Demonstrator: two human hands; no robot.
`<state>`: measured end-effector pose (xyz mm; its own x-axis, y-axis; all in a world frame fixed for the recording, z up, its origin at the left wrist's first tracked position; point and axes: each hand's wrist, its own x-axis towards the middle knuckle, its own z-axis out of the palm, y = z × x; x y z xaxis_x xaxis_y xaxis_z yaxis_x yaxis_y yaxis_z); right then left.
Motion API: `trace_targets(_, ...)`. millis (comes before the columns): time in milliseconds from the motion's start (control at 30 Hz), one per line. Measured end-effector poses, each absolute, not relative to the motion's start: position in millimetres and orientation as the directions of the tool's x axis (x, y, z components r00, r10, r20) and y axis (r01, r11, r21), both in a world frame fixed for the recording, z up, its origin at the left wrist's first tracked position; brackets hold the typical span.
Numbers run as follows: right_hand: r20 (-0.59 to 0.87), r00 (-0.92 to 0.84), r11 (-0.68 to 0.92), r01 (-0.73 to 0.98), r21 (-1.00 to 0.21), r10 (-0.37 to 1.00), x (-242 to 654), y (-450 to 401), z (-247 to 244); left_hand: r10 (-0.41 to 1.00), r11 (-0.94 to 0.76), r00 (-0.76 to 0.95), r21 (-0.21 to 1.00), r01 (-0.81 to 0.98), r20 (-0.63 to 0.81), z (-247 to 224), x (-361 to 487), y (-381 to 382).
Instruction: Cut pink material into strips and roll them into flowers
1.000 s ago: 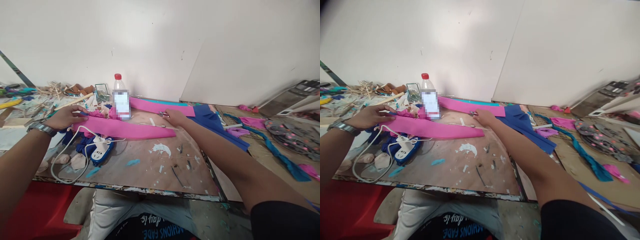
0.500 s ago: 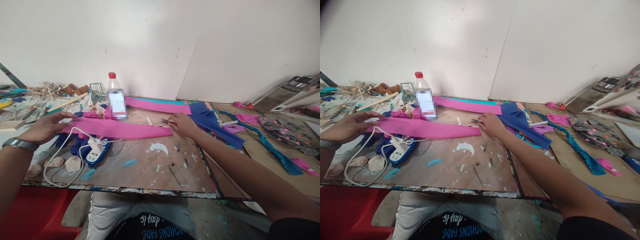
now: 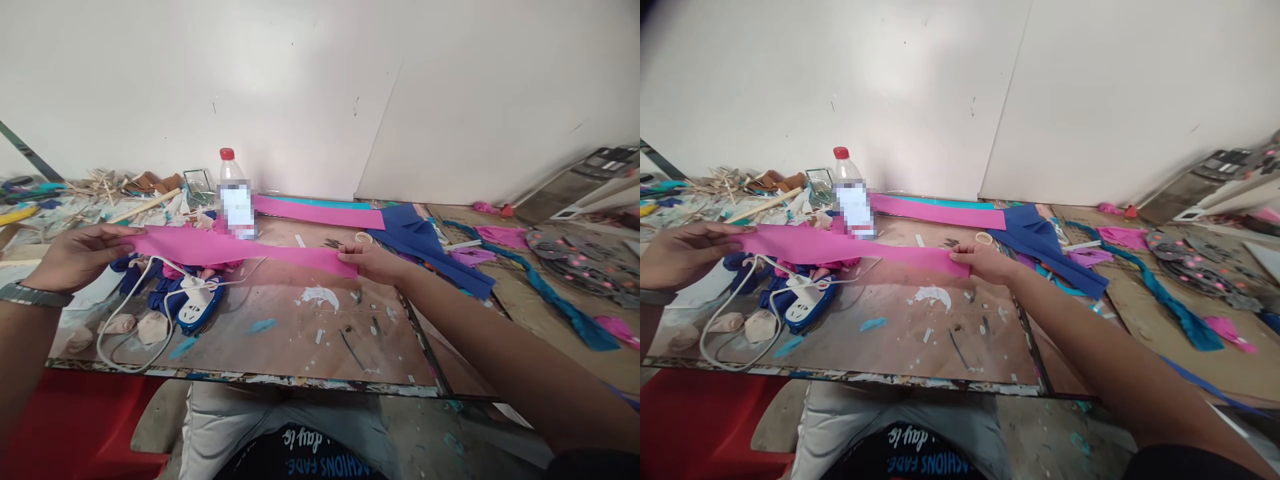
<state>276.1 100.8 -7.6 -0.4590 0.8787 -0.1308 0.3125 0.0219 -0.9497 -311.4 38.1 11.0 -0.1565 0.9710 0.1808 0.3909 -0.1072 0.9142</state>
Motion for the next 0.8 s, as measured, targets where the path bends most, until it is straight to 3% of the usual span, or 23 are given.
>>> trace_targets(133,-0.247,-0.435,-0.210,0.132,-0.969,0.866,284.4,101.6,-8.4,0.975,-0.115,-0.132,0.911,0.397,0.181,21.5,-307.8,40.7)
trace_targets(300,-0.312,-0.357,-0.345,-0.030,-0.938,0.880,294.2,100.0,-19.2,0.991,-0.122,-0.005,0.931,0.343,0.132,25.2,-300.5,50.5)
trace_targets(500,-0.289,-0.274,-0.335,-0.135,-0.933,0.917,293.5,84.7,-22.6,0.999,0.043,-0.023,0.939,0.342,-0.037,23.9,-290.7,63.2)
trace_targets(633,-0.276,-0.227,-0.300,-0.078,-0.951,0.934,287.3,82.1,-27.1,0.991,0.025,-0.126,0.828,0.560,0.055,18.9,-291.9,75.5)
trace_targets(800,-0.266,-0.151,-0.273,-0.032,-0.961,0.952,283.6,87.3,-32.5,0.972,0.066,-0.207,0.725,0.685,0.108,19.6,-294.3,85.5)
